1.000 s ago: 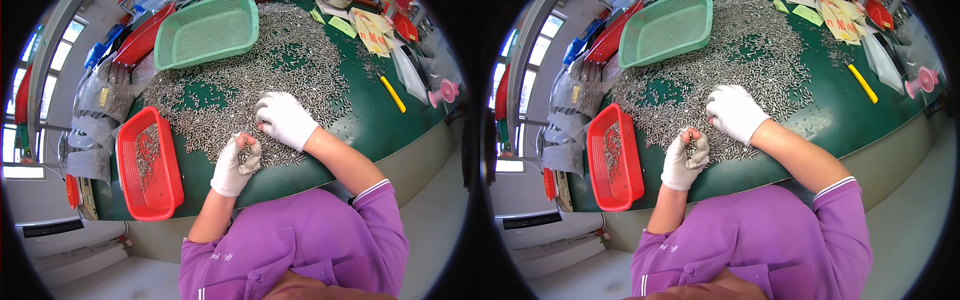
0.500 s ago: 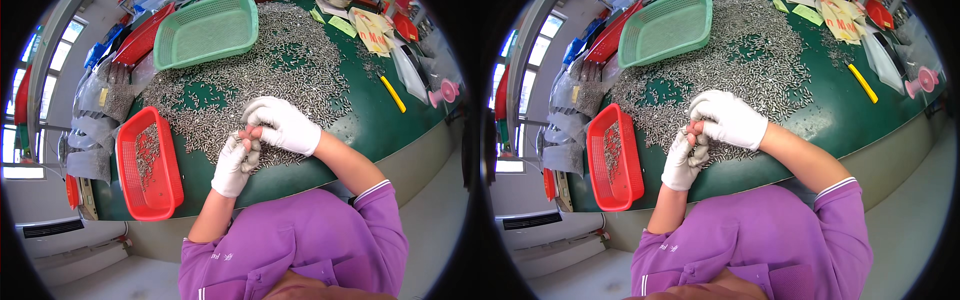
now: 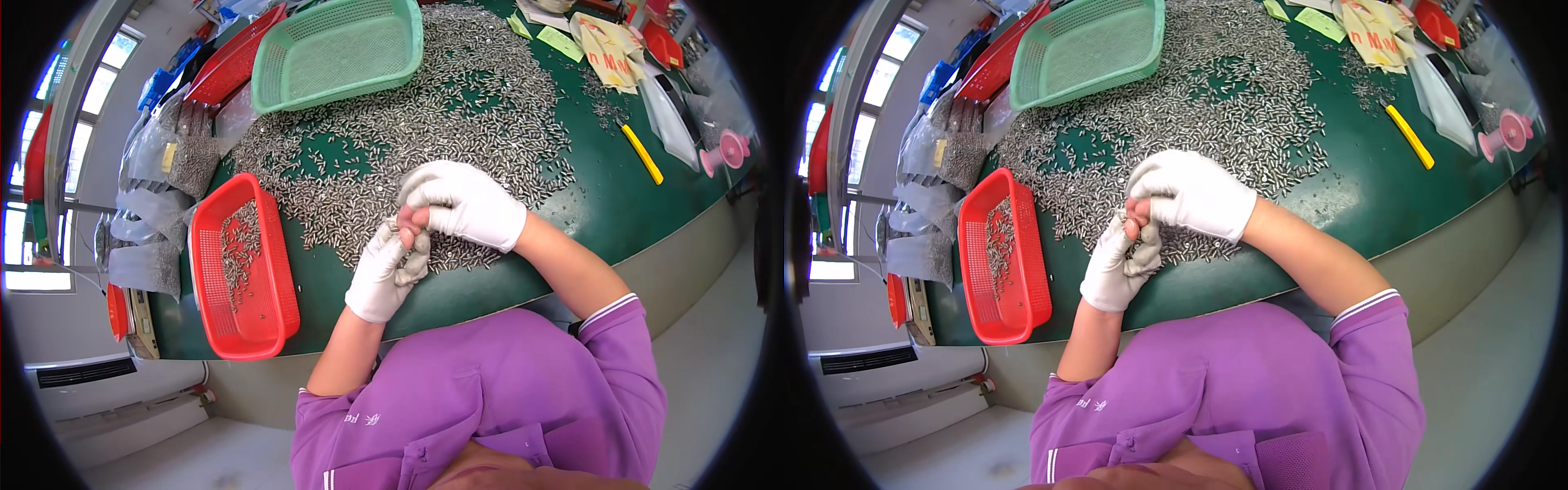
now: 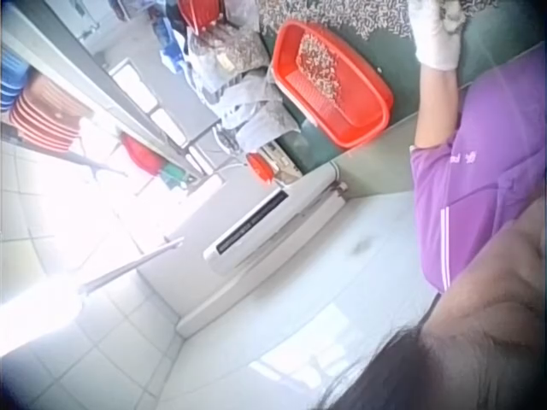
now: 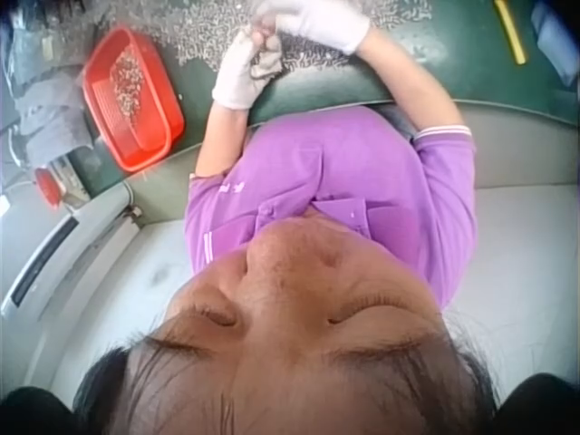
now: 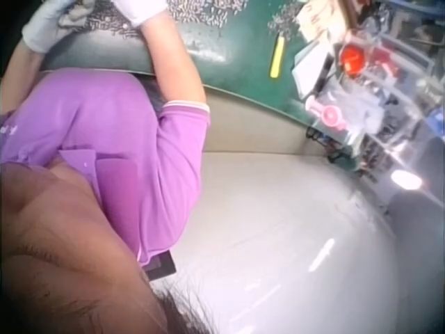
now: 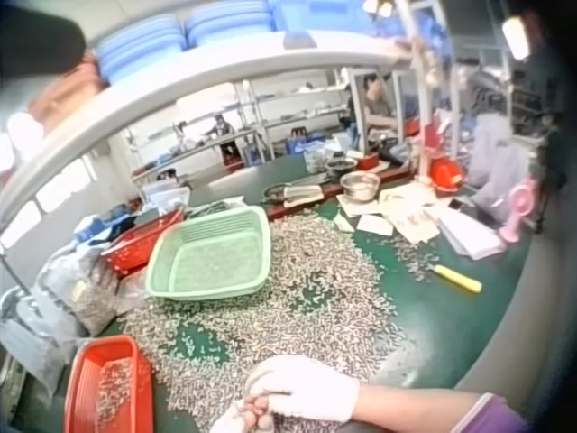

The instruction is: Inspecting and sorting small metal components on a workbench.

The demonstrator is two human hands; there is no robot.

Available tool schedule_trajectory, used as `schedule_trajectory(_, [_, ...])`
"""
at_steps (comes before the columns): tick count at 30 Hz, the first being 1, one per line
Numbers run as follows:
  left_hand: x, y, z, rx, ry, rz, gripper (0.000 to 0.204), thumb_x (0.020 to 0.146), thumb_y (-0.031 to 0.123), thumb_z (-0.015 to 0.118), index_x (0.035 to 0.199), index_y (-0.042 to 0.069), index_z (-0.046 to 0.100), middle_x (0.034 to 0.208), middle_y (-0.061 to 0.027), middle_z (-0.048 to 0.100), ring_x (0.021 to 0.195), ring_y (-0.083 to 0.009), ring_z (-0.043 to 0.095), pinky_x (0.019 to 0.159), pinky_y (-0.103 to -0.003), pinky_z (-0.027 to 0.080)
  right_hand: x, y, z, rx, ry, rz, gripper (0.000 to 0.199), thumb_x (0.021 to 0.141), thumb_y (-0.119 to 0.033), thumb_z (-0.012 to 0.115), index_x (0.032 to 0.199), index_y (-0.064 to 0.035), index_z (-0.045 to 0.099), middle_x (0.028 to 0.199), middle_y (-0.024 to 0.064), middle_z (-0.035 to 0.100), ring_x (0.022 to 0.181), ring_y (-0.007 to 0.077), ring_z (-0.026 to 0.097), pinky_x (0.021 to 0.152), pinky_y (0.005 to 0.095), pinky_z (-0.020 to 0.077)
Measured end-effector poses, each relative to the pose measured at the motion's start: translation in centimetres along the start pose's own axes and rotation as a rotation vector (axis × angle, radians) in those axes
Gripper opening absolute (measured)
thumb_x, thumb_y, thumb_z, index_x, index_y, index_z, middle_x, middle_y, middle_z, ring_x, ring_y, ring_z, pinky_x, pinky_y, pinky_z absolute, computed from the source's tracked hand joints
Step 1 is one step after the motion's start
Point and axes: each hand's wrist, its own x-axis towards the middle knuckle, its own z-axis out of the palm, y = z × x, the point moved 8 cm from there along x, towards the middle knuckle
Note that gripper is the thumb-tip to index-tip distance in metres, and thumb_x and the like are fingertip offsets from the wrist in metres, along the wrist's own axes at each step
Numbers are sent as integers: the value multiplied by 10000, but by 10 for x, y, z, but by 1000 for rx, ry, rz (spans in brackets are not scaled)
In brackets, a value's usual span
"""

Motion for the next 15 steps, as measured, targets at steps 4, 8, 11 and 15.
schedule_trajectory(4, [-1, 1, -1, -57, 53, -5, 228, 909, 345, 585, 962, 126, 554, 808, -7, 532, 546, -81, 393, 508, -216, 314, -3, 19, -10, -487, 49, 98, 203, 749, -236, 653, 906, -115, 692, 977, 57, 636, 1008, 243, 572, 861, 382, 455])
schedule_trajectory(8, [0, 1, 4, -178, 2, 5, 223, 934, 314, 536, 937, 100, 600, 791, -23, 516, 517, -82, 351, 469, -207, 267, -6, 24, 4, -596, -52, 112, 123, 732, -225, 645, 795, -130, 689, 968, 29, 636, 1003, 219, 568, 834, 376, 443])
schedule_trajectory(11, [0, -1, -3, -121, -5, -23, 297, 897, 398, 585, 1001, 123, 543, 805, -17, 528, 558, -97, 402, 519, -231, 320, -4, 22, 8, -595, -32, 106, 95, 730, -212, 641, 751, -126, 674, 931, 24, 631, 984, 216, 569, 825, 387, 444])
schedule_trajectory(15, [0, 2, 0, -195, 6, 6, 199, 930, 274, 544, 982, 96, 616, 797, -32, 521, 532, -86, 363, 469, -213, 273, -2, 23, 3, -518, -22, 136, 92, 734, -207, 640, 743, -119, 664, 911, 26, 624, 980, 218, 568, 833, 389, 443])
